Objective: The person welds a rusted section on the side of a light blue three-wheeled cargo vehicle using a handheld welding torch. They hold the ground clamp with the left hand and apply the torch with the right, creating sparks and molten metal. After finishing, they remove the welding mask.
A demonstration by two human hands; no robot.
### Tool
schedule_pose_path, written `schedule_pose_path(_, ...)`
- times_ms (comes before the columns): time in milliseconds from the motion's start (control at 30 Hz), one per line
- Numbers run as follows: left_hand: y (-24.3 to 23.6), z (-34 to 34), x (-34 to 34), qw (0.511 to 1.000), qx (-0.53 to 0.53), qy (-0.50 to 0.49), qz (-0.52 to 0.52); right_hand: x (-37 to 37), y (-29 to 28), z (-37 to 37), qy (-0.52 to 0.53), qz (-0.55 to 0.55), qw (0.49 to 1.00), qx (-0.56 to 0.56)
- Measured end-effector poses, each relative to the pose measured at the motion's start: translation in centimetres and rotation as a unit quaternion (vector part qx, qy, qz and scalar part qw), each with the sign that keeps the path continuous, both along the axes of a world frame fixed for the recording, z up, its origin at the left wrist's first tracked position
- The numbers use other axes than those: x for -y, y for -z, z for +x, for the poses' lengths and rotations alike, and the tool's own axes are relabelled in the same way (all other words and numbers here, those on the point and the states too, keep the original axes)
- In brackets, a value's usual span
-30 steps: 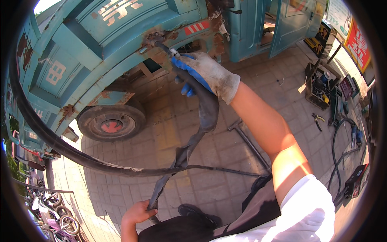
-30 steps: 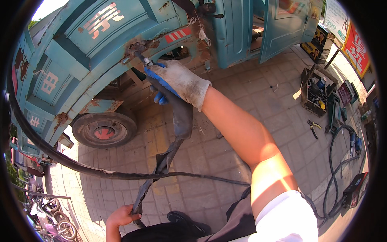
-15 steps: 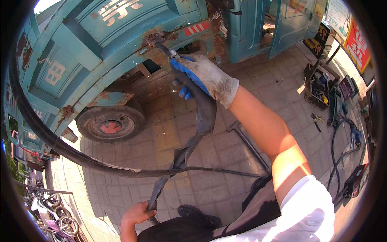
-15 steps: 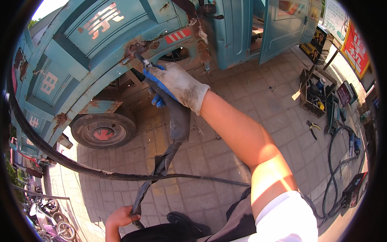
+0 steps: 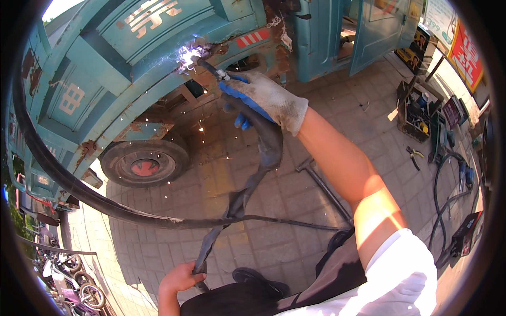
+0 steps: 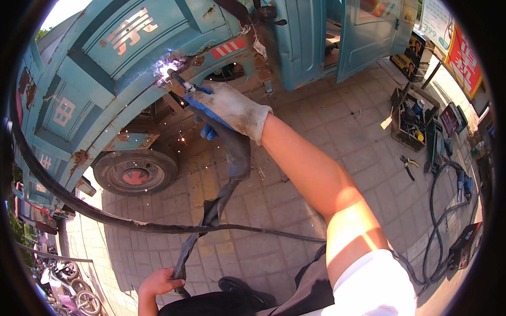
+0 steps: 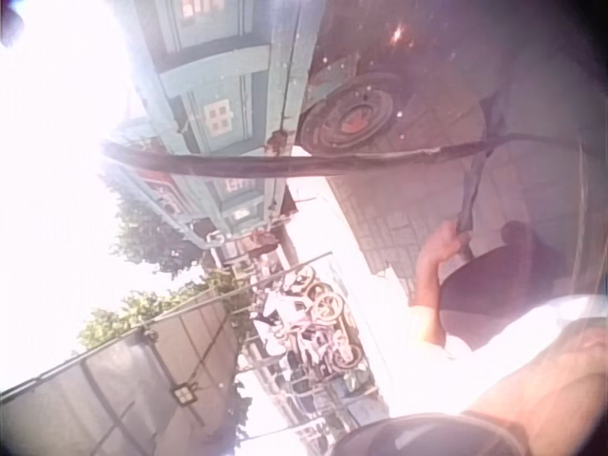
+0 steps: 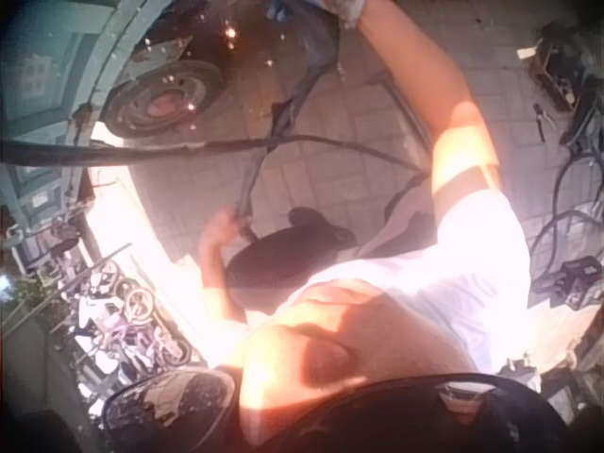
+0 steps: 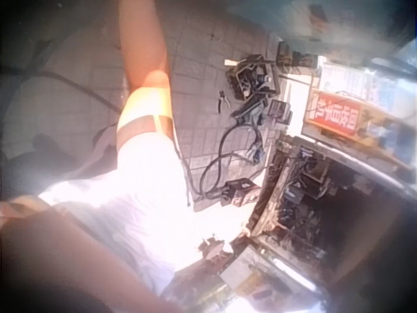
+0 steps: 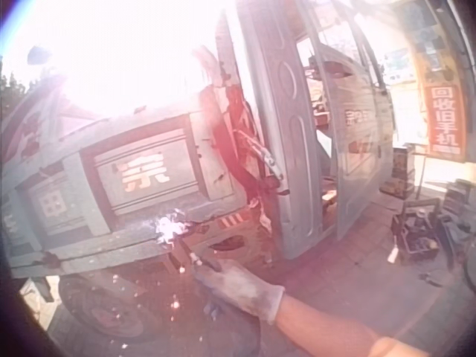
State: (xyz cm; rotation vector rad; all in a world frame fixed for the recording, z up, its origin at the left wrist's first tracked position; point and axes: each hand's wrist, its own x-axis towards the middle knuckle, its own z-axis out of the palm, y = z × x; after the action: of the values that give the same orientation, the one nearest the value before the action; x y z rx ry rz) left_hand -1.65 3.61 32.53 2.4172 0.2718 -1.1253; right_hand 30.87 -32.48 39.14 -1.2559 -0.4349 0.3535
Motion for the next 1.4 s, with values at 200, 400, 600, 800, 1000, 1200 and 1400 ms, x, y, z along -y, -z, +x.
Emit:
schedule_pose_path(200, -0.9, -0.2, 0.6, 1.0, 0.011, 0.013, 0.014, 1.8, -0.4, -0.9, -0.005, -0.005, 0.999, -0.049)
schedule_pose_path(400, -0.3, -0.5, 0.1, 1.0, 0.004, 0.003, 0.015, 1.1, -1.1, -1.2, 0.02, -0.036, 0.998, -0.038)
schedule_pose_path(600, -0.2, -0.8, -0.1, 1.0, 0.006, 0.007, 0.023, 0.4, -0.9, -0.6, 0.017, -0.029, 0.999, -0.031)
schedule_pose_path(800, 0.1, -0.6, -0.2, 1.0, 0.003, 0.0, 0.004, -0.1, -1.0, -0.9, 0.037, -0.052, 0.998, 0.003)
schedule_pose_path(1000, -0.4, -0.5, -0.1, 0.999, -0.002, 0.018, 0.037, -1.1, -0.9, -1.9, 0.055, -0.014, 0.998, -0.041)
schedule_pose_path(1200, -0.6, -0.5, -0.1, 0.999, -0.019, 0.01, 0.03, -2.1, -0.4, -2.2, 0.073, 0.018, 0.996, -0.054)
schedule_pose_path(1400, -0.2, -0.5, -0.4, 0.999, -0.019, 0.006, 0.024, -1.8, -0.7, -2.3, 0.071, -0.019, 0.997, -0.025)
